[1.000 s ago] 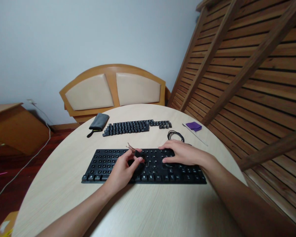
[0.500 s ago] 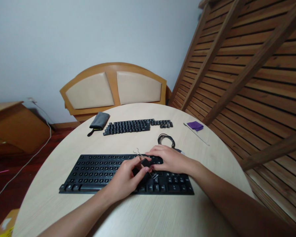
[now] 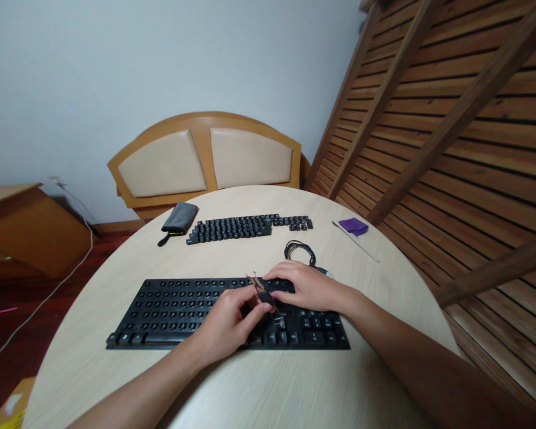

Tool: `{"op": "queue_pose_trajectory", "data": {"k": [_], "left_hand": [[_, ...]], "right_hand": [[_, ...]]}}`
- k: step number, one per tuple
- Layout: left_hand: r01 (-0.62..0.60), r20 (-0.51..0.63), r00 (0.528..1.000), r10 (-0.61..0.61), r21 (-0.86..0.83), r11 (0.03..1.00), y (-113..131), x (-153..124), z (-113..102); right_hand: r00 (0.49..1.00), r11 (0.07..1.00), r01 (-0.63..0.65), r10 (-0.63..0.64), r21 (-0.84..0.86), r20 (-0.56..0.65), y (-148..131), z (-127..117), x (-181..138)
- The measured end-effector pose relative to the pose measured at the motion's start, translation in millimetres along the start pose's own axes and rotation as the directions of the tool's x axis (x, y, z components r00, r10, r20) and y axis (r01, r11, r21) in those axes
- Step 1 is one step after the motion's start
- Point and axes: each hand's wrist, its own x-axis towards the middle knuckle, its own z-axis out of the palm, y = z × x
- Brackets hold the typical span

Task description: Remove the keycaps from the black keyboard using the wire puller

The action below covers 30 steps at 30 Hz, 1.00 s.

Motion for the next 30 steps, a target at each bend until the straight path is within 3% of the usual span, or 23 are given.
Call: {"op": "queue_pose_trajectory", "data": {"k": [11, 18, 30], "left_hand": [[0.025, -0.011, 1.0, -0.025, 0.02, 0.999, 2, -2, 6], [0.054, 0.013, 0.998, -0.054, -0.004, 0.999, 3, -1, 5], [0.039, 0.019, 0.999, -0.038, -0.023, 0.999, 2, -1, 6]], "right_hand": [[0.998, 0.999, 0.044, -0.043, -0.015, 0.035, -7, -11, -2], [0.982, 0.999, 0.033, -0.04, 0.039, 0.186, -17, -26, -10], [0.973, 0.998, 0.05, -0.054, 0.023, 0.223, -19, -23, -10]]}}
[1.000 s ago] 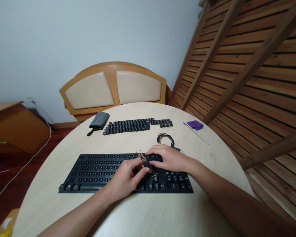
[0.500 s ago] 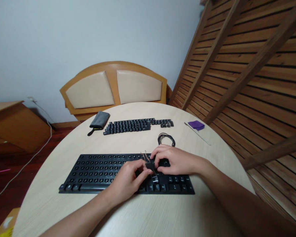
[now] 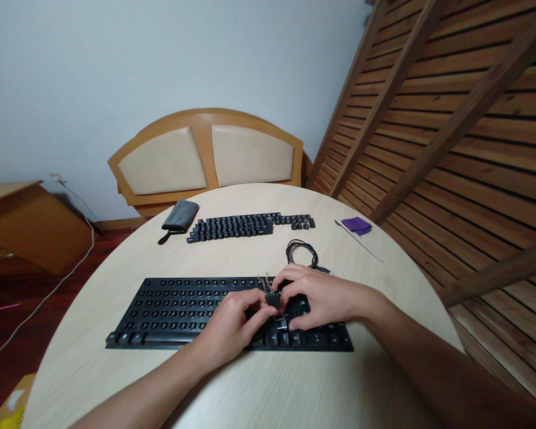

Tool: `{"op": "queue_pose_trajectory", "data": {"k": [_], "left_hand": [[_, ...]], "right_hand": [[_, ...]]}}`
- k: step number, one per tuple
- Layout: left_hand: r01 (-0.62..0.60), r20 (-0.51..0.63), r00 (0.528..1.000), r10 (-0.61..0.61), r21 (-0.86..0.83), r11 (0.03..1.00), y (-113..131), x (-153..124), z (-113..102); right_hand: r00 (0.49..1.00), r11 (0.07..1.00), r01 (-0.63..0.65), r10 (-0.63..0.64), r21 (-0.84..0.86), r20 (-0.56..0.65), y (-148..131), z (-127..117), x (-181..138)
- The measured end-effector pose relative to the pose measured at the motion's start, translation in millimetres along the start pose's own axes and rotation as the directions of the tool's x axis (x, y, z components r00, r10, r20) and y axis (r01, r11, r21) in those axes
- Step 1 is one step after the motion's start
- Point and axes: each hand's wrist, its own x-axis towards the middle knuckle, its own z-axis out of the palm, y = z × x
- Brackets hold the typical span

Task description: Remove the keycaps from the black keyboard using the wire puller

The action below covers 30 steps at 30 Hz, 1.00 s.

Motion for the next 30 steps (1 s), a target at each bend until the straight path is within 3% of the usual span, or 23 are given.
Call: {"op": "queue_pose_trajectory", "data": {"k": [9, 16, 26, 30], "left_hand": [[0.009, 0.009, 1.0, -0.008, -0.052, 0.999, -3.2, 1.2, 0.0], [-0.082, 0.063, 0.995, 0.078, 0.06, 0.995, -0.9, -3.4, 2.1], [-0.189, 0.035, 0.981, 0.189, -0.013, 0.982, -2.3, -3.0, 1.5], [-0.215, 0.076, 0.973, 0.216, -0.023, 0.976, -2.1, -3.7, 1.1]], "right_hand": [[0.998, 0.998, 0.06, -0.06, 0.024, 0.004, 4.5, 4.8, 3.0], [0.998, 0.997, 0.062, -0.063, 0.044, 0.018, 7.3, 3.5, 2.5], [0.997, 0.997, 0.071, -0.073, 0.029, 0.04, 7.0, 3.9, 3.9], [0.996, 0.996, 0.076, -0.078, 0.052, 0.042, 7.1, 3.0, 3.7]]}}
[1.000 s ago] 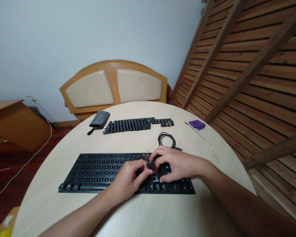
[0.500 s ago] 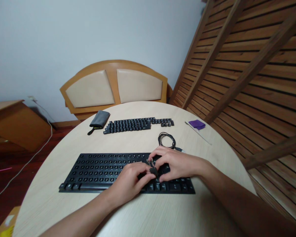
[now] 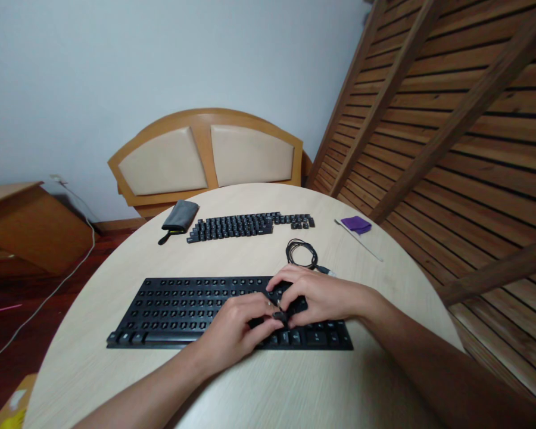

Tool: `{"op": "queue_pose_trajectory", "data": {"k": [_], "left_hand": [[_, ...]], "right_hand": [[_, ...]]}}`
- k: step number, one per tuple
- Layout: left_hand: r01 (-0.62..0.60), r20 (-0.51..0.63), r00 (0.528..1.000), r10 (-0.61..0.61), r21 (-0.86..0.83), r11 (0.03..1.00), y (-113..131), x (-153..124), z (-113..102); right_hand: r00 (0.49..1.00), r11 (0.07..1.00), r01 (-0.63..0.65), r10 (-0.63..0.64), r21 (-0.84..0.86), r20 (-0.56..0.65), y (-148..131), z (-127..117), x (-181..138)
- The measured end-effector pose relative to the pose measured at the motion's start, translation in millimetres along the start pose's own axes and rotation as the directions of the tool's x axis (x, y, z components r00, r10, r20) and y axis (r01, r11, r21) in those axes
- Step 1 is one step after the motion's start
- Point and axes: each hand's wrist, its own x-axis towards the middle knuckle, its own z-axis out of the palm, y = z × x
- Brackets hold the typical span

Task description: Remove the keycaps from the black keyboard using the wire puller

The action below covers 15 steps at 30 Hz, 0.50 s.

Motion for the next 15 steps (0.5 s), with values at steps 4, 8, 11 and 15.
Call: {"op": "queue_pose_trajectory", "data": {"k": [4, 8, 11, 15], "left_hand": [[-0.003, 0.018, 1.0, 0.003, -0.006, 1.0, -0.1, -0.4, 0.1], [0.095, -0.08, 0.993, -0.091, 0.051, 0.994, -1.8, 1.4, 0.6], [0.154, -0.107, 0.983, -0.148, 0.053, 0.987, -1.9, 3.4, 0.9], [0.188, -0.085, 0.978, -0.188, -0.012, 0.982, -0.2, 4.8, 0.3]], "right_hand": [[1.0, 1.0, -0.01, 0.01, 0.026, 0.001, -1.0, -1.6, -1.1], [1.0, 1.0, -0.016, 0.016, 0.025, 0.003, -2.4, -1.9, -1.8], [1.0, 1.0, -0.013, 0.013, 0.025, -0.007, -2.1, -0.5, -1.3], [1.0, 1.0, 0.0, 0.0, 0.017, -0.015, -0.1, 1.7, -0.2]]}}
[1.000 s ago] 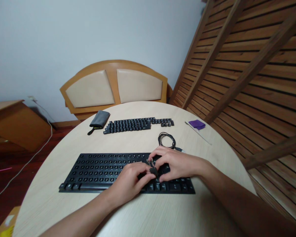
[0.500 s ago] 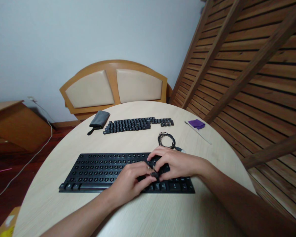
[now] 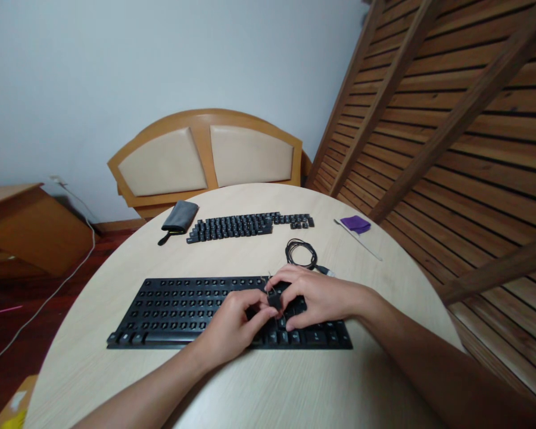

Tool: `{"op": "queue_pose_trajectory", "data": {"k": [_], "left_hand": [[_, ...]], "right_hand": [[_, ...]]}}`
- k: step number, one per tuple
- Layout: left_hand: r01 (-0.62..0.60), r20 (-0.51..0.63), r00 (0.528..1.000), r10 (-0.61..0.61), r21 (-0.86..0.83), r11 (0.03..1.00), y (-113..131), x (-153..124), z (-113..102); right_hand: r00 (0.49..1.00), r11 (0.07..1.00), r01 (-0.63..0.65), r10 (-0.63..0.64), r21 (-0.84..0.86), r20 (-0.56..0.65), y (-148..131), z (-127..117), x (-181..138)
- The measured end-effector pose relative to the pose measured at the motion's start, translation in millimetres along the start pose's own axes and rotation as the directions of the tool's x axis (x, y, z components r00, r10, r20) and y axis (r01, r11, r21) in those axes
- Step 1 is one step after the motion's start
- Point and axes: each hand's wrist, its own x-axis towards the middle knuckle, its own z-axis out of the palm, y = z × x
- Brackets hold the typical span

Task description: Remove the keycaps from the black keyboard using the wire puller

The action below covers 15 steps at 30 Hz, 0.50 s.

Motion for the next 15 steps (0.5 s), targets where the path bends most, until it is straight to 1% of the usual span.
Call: {"op": "queue_pose_trajectory", "data": {"k": [5, 15], "left_hand": [[0.055, 0.025, 0.998, -0.054, -0.072, 0.996, 1.5, 0.8, -0.8], [0.101, 0.028, 0.995, -0.098, -0.166, 0.981, -4.9, 2.4, 0.7]], "right_hand": [[1.0, 1.0, -0.002, 0.002, -0.015, 0.014, -0.1, -0.1, 0.4], [0.999, 1.0, -0.027, 0.027, 0.007, 0.027, -0.2, 0.0, 0.3]]}}
